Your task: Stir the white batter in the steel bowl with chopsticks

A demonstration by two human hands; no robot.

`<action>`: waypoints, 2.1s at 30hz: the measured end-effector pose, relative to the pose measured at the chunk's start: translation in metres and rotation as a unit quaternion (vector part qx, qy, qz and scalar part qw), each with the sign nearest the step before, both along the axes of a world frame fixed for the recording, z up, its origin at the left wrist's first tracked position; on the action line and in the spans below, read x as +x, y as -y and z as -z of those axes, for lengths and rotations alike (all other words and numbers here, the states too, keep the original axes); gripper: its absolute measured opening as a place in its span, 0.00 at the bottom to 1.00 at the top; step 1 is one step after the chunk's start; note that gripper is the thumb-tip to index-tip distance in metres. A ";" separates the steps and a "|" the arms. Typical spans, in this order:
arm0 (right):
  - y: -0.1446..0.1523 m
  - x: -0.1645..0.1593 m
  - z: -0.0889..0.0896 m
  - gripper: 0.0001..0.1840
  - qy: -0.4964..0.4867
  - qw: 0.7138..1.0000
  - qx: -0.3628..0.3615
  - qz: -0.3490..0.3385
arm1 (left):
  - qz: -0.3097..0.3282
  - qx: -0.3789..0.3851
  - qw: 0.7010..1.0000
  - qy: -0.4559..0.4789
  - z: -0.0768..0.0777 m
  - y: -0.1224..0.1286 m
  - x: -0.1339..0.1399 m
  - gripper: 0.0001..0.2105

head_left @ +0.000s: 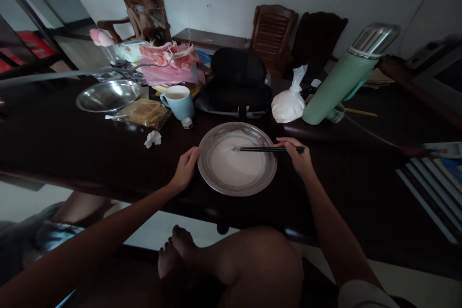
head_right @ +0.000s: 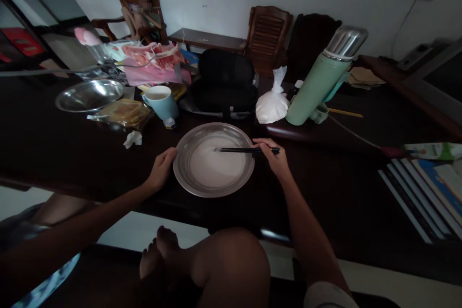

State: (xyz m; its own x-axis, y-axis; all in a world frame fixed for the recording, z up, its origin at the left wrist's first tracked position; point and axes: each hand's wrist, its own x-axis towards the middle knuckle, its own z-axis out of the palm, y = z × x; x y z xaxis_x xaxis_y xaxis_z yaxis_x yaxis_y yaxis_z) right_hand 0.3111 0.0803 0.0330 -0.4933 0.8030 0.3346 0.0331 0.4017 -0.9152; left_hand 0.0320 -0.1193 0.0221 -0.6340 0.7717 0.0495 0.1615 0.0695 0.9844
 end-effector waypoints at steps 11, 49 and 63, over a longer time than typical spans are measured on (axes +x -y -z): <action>0.002 -0.002 0.001 0.20 0.009 1.000 -0.006 -0.024 | 0.005 0.005 1.000 -0.012 0.003 0.000 -0.001 0.20; 0.001 -0.003 0.001 0.21 -0.038 0.999 -0.022 -0.002 | 0.009 -0.022 0.998 -0.059 0.000 0.002 0.000 0.21; 0.003 -0.006 0.000 0.22 -0.034 0.999 -0.036 -0.006 | -0.187 0.086 0.978 -0.024 -0.089 -0.092 -0.103 0.19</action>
